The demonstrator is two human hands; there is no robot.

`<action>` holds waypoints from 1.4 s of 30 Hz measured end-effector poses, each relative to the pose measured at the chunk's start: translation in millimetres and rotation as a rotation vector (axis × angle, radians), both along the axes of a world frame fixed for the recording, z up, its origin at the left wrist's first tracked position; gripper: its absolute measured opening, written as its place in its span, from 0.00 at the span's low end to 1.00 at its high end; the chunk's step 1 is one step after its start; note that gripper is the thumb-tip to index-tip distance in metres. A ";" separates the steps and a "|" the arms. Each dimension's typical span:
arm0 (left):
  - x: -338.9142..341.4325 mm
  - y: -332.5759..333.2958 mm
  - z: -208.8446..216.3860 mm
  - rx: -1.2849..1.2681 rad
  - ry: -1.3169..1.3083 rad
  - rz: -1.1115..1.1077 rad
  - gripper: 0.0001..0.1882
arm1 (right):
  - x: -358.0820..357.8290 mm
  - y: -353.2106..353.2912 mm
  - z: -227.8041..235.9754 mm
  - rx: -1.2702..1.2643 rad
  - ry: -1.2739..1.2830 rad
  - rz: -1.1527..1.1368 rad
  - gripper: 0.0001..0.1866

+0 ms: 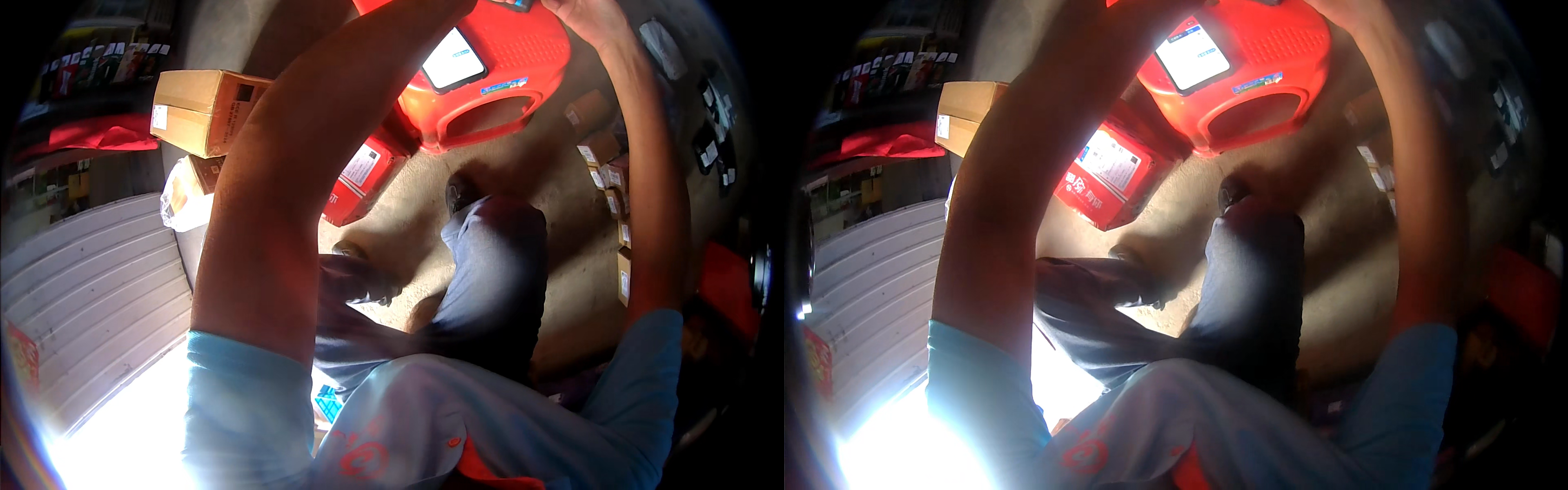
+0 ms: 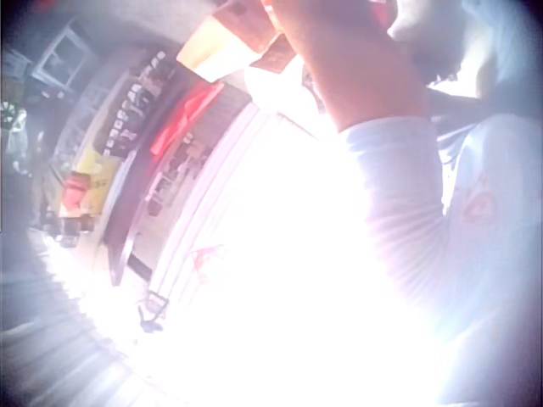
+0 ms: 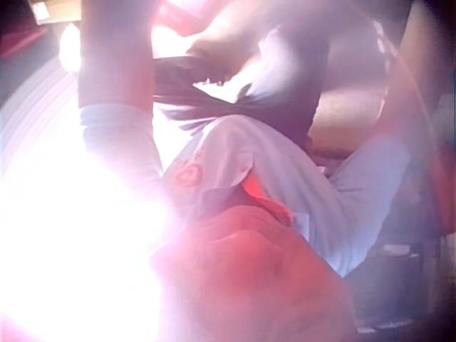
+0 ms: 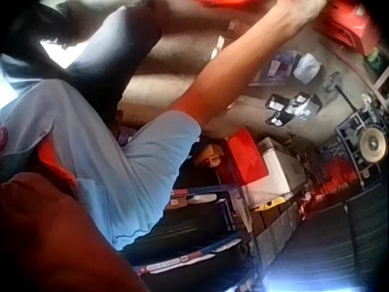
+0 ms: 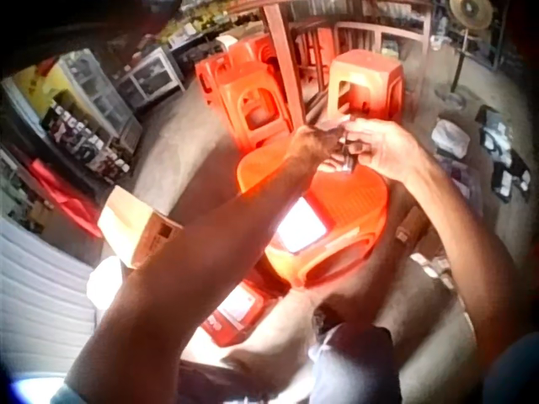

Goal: The person sits on the floor and processes several cardboard boxes. They pick up each box, scan its barcode with a smartphone, and then apply a printed shipping label to the box using a handheld label printer. The labeled boxes are stacked nearby.

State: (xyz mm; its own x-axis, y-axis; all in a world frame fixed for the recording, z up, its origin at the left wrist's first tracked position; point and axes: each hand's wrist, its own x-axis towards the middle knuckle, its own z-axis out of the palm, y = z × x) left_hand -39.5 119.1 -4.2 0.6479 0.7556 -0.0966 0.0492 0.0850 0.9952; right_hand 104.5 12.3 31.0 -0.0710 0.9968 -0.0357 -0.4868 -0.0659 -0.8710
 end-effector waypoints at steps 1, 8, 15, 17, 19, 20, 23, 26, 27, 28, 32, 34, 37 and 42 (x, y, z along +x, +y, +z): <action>1.1 -4.1 1.2 0.007 0.018 0.035 0.19 | 2.1 1.8 -2.7 -0.005 -0.010 -0.007 0.10; 3.3 -25.4 14.7 0.106 0.161 0.158 0.16 | -0.7 -2.6 -4.8 -0.041 -0.042 -0.071 0.11; 10.1 5.4 -13.4 -0.081 0.052 0.087 0.18 | -1.6 2.5 -3.6 -0.004 -0.074 -0.126 0.12; 9.6 23.8 -25.6 -0.275 -0.031 0.000 0.20 | -3.3 3.1 1.2 -0.003 -0.067 -0.142 0.12; 1.8 33.8 -31.4 -0.484 -0.187 -0.171 0.22 | -3.8 4.2 5.1 -0.002 -0.078 -0.153 0.12; -1.6 33.6 -30.8 -0.485 -0.200 -0.165 0.20 | -2.5 7.0 4.1 -0.004 -0.091 -0.155 0.11; -11.7 7.1 -18.4 -0.331 -0.223 -0.078 0.15 | 3.0 19.5 -3.4 -0.042 -0.115 -0.200 0.09; 7.5 -30.0 -6.6 -0.073 -0.216 -0.007 0.11 | 29.5 23.8 -10.0 -0.084 -0.155 -0.284 0.06; -0.7 -22.2 -17.3 -0.119 -0.177 0.008 0.10 | 22.1 36.1 -18.2 -0.095 -0.140 -0.245 0.05; -4.4 -18.8 -18.6 -0.162 -0.166 -0.004 0.11 | 19.8 37.1 -10.2 -0.089 -0.148 -0.219 0.06; -29.1 -99.1 -22.1 -0.095 -0.719 0.033 0.16 | 19.6 2.6 3.2 -0.046 -0.226 -0.214 0.14; -56.1 -143.9 -12.3 -0.096 -0.744 -0.034 0.16 | 21.7 -16.4 0.9 0.015 -0.389 -0.294 0.20; -116.9 -226.0 -3.6 -0.284 -0.456 0.017 0.16 | -0.3 -57.1 -4.2 0.168 -0.819 -0.315 0.20; -207.4 -321.2 -35.9 -0.489 -0.252 0.223 0.14 | -88.6 -154.7 18.9 0.259 -1.032 -0.002 0.15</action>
State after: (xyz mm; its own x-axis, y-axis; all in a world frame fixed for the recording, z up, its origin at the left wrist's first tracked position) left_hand -246.9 -202.2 -40.1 0.5272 0.7823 -0.3317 -0.2553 0.5181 0.8163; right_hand 15.9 -142.4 49.9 -0.1263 0.9827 0.1357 0.4951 0.1810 -0.8498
